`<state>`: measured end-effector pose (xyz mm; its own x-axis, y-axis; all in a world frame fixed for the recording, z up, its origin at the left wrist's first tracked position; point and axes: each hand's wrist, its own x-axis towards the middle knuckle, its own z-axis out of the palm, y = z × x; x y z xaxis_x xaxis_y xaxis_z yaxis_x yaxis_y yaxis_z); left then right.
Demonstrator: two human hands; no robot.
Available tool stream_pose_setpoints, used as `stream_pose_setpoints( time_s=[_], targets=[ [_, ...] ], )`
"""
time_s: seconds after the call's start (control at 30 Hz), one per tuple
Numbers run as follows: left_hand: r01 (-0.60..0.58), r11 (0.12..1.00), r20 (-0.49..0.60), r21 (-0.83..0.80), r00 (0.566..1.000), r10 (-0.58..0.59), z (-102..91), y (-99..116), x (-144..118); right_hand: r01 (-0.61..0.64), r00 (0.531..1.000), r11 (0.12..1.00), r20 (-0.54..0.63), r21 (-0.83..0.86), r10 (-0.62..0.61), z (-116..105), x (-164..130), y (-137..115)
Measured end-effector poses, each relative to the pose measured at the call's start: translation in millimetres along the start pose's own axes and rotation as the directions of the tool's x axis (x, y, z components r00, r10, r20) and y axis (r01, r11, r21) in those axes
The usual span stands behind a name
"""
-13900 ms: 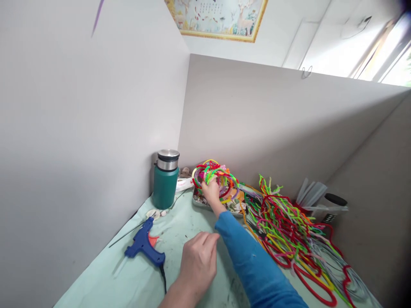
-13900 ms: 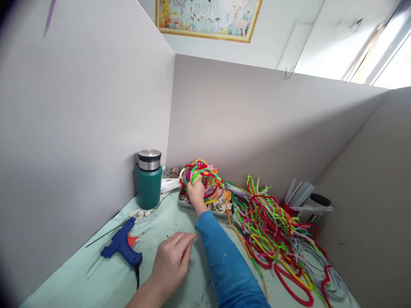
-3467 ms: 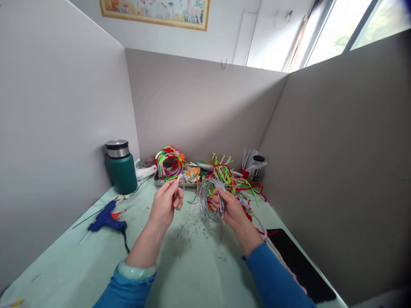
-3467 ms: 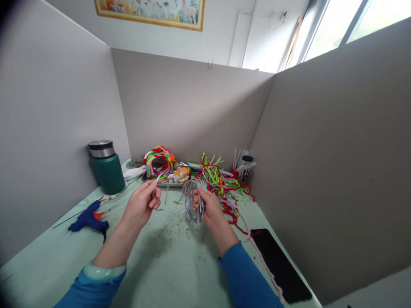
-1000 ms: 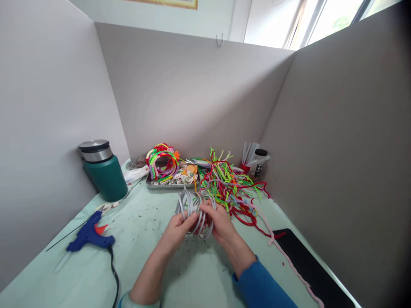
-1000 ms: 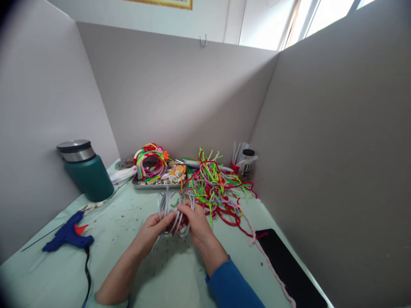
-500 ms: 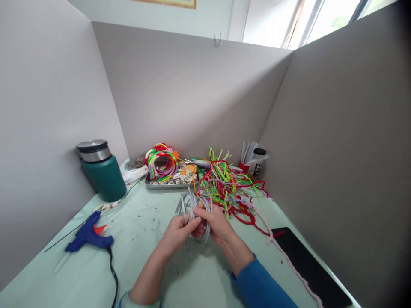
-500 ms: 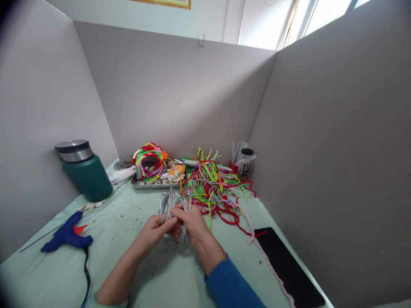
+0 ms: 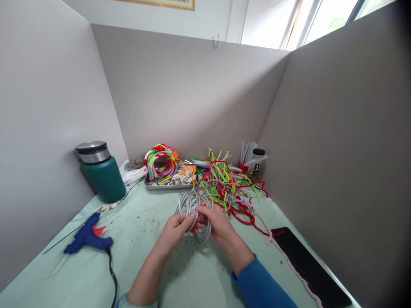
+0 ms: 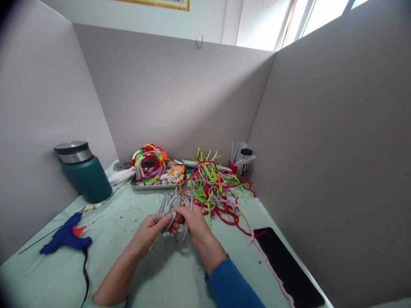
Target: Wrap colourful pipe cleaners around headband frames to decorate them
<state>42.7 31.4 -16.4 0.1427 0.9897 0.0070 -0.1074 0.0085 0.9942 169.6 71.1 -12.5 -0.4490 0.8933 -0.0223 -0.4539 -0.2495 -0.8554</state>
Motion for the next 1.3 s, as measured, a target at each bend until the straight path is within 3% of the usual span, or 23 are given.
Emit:
stream_pose_setpoints(
  time_s=[0.1, 0.23, 0.5, 0.7, 0.87, 1.03, 1.13, 1.3],
  targets=[
    [0.014, 1.000, 0.001, -0.026, 1.000, -0.014, 0.2, -2.1, 0.3, -0.028, 0.999, 0.999, -0.019, 0.016, 0.028, -0.4, 0.1, 0.3],
    [0.005, 1.000, 0.039, -0.023, 0.999, -0.005, 0.6, -3.7, 0.4, -0.071, 0.997, 0.997, 0.043, 0.031, 0.070, -1.2, 0.0, 0.7],
    [-0.013, 0.998, 0.039, 0.056, 0.999, 0.011, 1.9, 2.2, -2.1, -0.061, 0.995, 0.996, 0.084, 0.059, 0.055, -3.7, 0.2, 0.0],
    [-0.036, 0.973, 0.124, 0.226, 0.992, 0.008, 1.4, -5.6, 0.0, -0.092, 0.987, 0.992, 0.124, -0.082, 0.102, 0.5, -5.1, 0.4],
    [-0.088, 0.916, 0.066, 0.391, 0.996, 0.067, 4.1, -9.0, 0.6, -0.106, 0.993, 0.986, 0.043, -0.130, 0.113, 3.3, -5.5, -0.2],
    [-0.139, 0.792, 0.016, 0.594, 0.987, 0.161, 8.0, -8.1, -2.2, 0.038, 0.999, 0.978, -0.018, -0.203, -0.043, 1.9, -2.2, 2.3],
    [-0.185, 0.739, 0.063, 0.647, 0.980, 0.190, 10.1, -7.7, -4.6, 0.043, 0.999, 0.963, -0.011, -0.267, -0.048, 0.8, -1.0, 2.9],
    [-0.270, 0.755, 0.206, 0.597, 0.962, 0.181, 9.3, -6.5, -10.1, 0.040, 0.999, 0.930, 0.021, -0.366, -0.035, 4.5, -3.9, -3.9]
  ],
)
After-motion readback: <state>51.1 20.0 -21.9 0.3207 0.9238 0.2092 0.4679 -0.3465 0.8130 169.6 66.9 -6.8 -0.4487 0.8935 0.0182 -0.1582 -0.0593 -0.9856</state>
